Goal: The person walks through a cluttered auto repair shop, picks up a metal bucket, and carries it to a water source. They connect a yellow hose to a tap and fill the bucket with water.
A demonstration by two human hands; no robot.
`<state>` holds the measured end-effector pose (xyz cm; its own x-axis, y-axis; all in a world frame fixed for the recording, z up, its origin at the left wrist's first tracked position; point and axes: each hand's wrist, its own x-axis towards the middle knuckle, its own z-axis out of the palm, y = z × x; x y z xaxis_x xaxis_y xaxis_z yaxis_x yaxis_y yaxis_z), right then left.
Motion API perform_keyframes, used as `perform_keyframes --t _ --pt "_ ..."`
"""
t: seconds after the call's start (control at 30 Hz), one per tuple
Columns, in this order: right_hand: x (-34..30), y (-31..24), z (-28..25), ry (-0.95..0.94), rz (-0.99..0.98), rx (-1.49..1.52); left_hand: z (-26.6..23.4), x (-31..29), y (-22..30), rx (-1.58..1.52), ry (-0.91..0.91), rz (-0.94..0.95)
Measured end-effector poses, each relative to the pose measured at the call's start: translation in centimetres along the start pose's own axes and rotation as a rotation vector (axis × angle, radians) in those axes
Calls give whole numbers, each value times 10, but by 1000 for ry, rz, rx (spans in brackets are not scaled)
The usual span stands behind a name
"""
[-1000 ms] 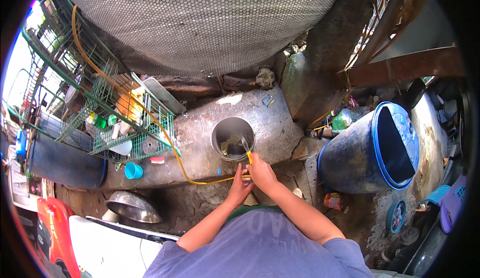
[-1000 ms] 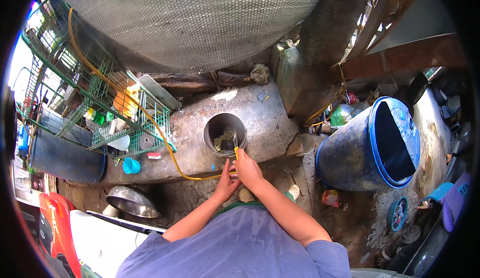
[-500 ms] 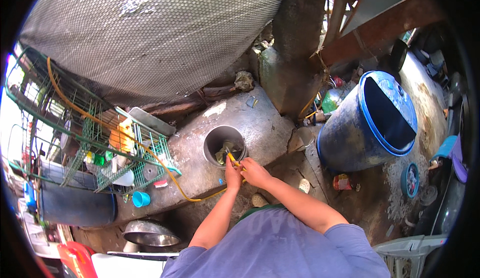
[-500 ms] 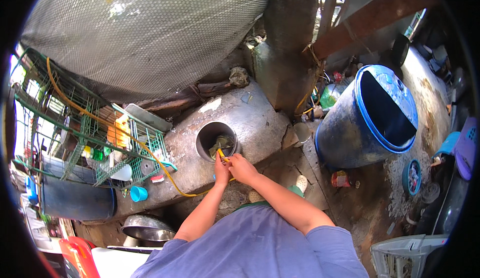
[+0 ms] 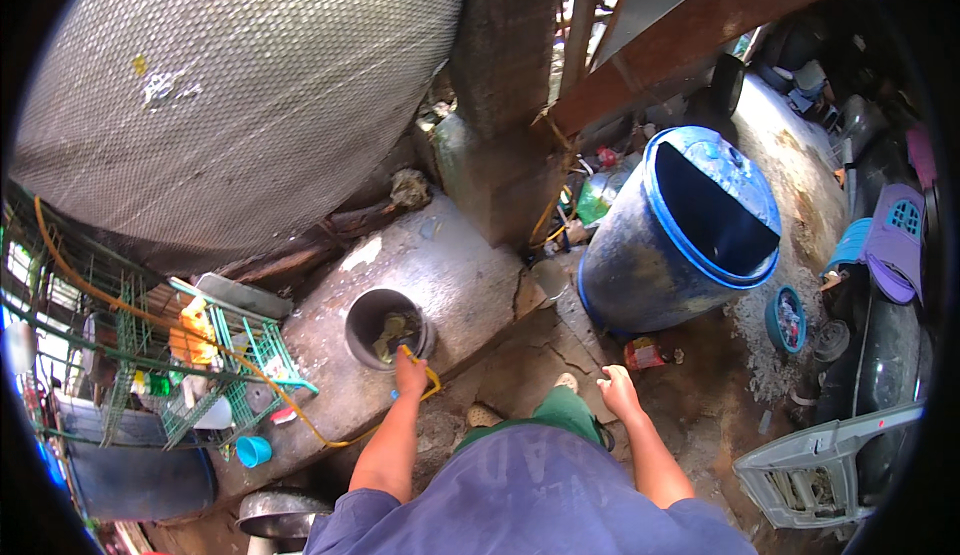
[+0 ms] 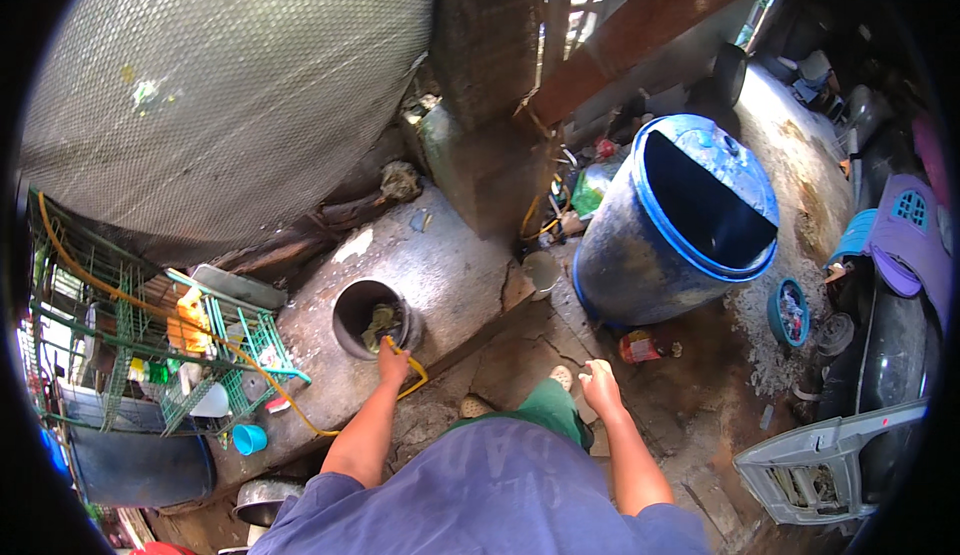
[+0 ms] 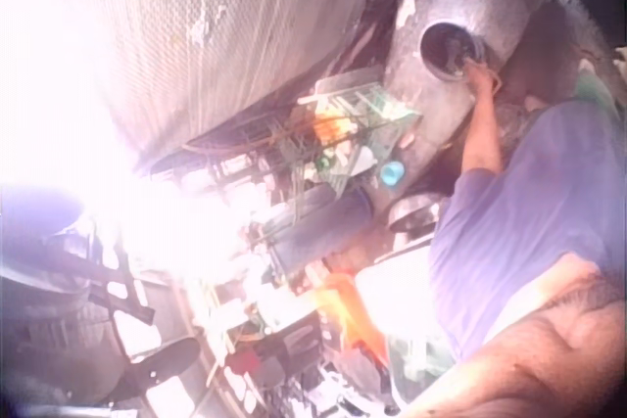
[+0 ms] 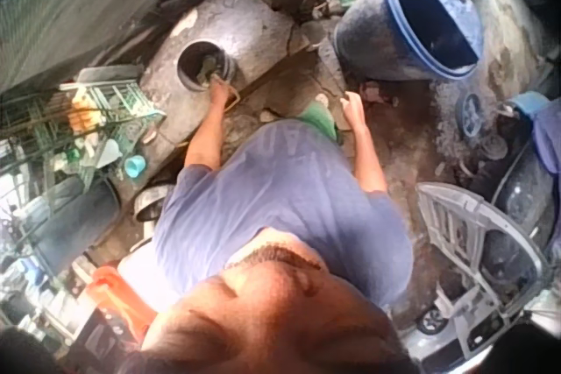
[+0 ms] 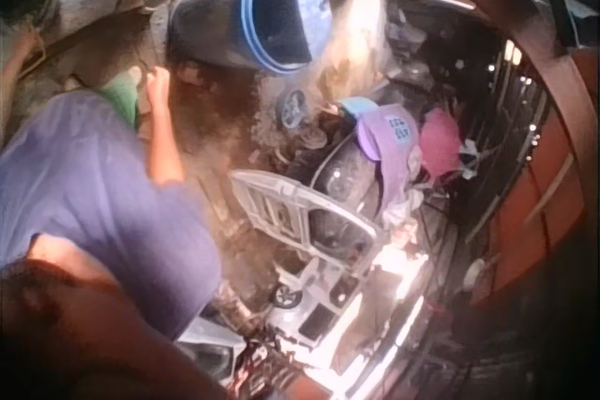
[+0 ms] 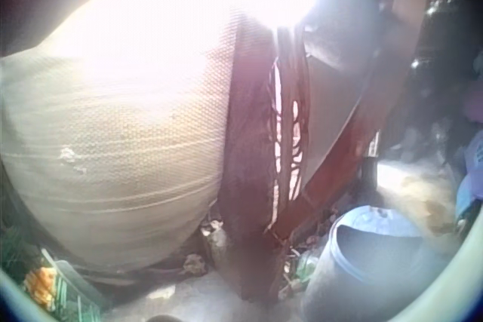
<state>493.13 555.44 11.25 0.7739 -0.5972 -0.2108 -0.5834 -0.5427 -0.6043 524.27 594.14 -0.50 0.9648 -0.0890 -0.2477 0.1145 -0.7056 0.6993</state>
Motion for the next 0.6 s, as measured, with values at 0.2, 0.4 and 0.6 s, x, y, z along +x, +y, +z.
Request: perform_keyframes --t 0.2,0.4,0.6 --pt "38 26 -53 64 -15 81 -3 15 -29 -37 42 -77" --pt "115 15 -137 213 -153 72 -15 -6 12 -439 30 -245" --pt "195 -31 -204 289 -362 -57 -24 -8 35 -355 45 -275"
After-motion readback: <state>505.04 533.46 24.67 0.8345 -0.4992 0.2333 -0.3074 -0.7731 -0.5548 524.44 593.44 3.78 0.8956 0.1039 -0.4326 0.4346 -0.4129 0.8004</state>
